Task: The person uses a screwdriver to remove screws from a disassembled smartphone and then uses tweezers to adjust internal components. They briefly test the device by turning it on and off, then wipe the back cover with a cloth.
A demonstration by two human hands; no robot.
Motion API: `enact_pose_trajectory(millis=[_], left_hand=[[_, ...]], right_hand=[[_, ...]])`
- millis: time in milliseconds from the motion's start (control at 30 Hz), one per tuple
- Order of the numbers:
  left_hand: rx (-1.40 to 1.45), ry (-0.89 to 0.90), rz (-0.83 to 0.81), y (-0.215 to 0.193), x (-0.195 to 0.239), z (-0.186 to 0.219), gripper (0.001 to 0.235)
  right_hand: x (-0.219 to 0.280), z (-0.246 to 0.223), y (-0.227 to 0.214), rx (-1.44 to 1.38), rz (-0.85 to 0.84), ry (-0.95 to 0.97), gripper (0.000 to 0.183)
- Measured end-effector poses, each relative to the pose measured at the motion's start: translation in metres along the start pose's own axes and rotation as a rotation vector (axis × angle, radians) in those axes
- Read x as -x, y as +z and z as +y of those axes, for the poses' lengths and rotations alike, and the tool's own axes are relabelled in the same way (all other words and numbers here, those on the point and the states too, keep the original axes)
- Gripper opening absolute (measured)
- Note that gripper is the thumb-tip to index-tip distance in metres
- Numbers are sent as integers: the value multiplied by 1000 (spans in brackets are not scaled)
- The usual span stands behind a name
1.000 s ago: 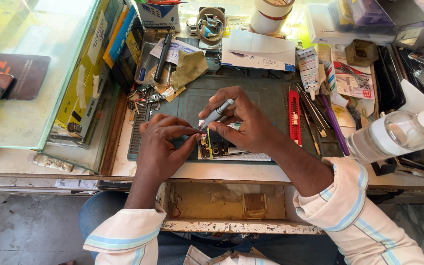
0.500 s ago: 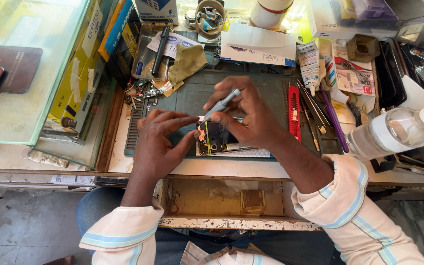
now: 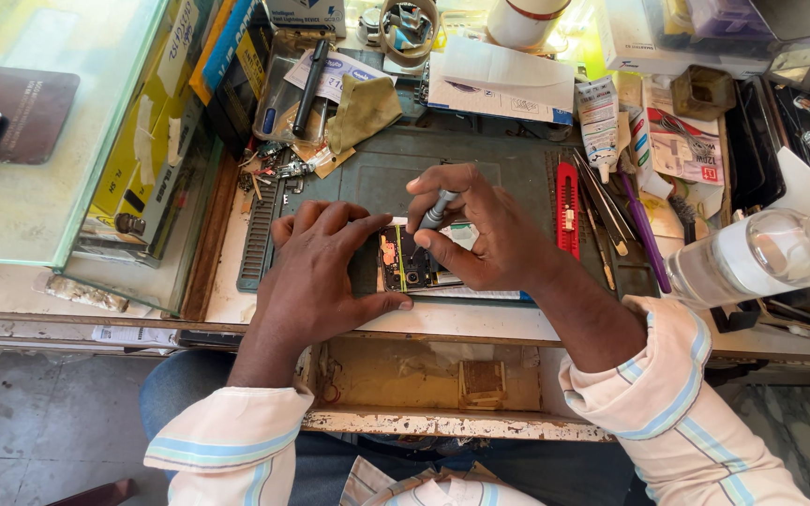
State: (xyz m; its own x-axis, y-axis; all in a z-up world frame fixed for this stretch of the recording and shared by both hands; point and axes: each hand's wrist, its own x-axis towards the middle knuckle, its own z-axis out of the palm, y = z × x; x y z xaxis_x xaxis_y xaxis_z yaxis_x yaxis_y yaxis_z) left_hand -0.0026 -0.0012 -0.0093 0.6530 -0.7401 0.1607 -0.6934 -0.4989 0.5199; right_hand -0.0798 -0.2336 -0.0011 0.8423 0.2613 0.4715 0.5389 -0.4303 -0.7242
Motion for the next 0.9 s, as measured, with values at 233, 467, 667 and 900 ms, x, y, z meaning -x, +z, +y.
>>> enact_pose_trajectory(millis=[233, 467, 667, 900], left_hand=[[-13, 23, 4, -1, -1, 1, 88], [-24, 30, 21, -2, 1, 3, 82], [-74, 42, 34, 0, 1, 6, 83], [-137, 74, 50, 3, 3, 9, 84]], right_hand=[[-2, 1, 5, -54, -50, -20, 43], [-2, 4, 0, -30, -13, 11, 43], [0, 3, -2, -42, -10, 9, 43], [0, 1, 1, -115, -55, -7, 44]])
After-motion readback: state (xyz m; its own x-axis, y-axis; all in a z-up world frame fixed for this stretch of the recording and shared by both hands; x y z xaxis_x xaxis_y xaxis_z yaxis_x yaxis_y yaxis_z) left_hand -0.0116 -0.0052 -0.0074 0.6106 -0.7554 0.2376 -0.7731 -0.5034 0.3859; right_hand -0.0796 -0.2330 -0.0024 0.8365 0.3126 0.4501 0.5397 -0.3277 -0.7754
